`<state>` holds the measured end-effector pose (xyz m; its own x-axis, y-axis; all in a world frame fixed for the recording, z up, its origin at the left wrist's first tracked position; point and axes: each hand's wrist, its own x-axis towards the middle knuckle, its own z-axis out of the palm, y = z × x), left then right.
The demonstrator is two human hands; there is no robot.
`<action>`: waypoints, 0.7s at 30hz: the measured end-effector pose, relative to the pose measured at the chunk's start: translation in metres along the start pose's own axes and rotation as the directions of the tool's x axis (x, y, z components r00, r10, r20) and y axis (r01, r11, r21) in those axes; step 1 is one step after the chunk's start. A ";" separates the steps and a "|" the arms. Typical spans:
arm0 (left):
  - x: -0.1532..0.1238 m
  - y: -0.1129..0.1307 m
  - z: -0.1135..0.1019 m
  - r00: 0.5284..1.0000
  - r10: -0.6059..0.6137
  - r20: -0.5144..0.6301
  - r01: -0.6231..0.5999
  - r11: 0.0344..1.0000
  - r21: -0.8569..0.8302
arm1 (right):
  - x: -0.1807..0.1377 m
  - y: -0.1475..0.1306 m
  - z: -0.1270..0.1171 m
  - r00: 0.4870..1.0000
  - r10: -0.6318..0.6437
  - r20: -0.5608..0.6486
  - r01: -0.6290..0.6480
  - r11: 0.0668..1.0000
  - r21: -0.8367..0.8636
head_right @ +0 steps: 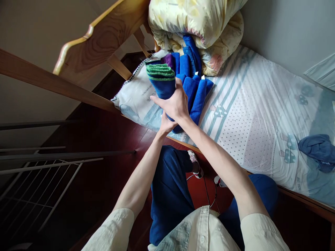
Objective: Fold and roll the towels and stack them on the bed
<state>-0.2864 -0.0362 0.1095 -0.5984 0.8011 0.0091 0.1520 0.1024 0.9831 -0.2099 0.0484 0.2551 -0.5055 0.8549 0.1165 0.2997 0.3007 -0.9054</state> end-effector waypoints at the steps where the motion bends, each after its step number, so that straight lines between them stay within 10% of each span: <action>1: 0.000 -0.001 -0.001 0.997 0.042 -0.061 -0.041 0.999 0.016 | -0.001 0.006 0.000 0.999 -0.023 -0.027 0.023 1.000 -0.019; 8: -0.017 0.013 0.005 0.906 0.327 -0.270 -0.224 0.910 0.349 | -0.071 0.098 -0.062 0.988 0.153 0.009 -0.153 0.988 -0.002; 13: -0.037 0.030 0.037 0.920 0.289 0.264 -0.385 0.793 0.472 | -0.186 0.177 -0.169 0.857 0.516 -0.011 -0.512 0.852 0.110; 17: -0.056 0.020 0.088 0.632 0.182 0.753 -0.594 0.738 0.320 | -0.272 0.223 -0.273 0.680 0.692 -0.242 -0.678 0.719 0.152; 21: -0.112 0.009 0.170 0.402 -0.011 0.915 -0.655 0.695 0.296 | -0.328 0.260 -0.368 0.475 0.708 -0.524 -0.737 0.644 0.202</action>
<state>-0.0841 -0.0245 0.0857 0.4778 0.8609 -0.1748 0.7309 -0.2791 0.6228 0.3312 0.0019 0.1319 0.3957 0.8399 -0.3716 0.4023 -0.5222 -0.7520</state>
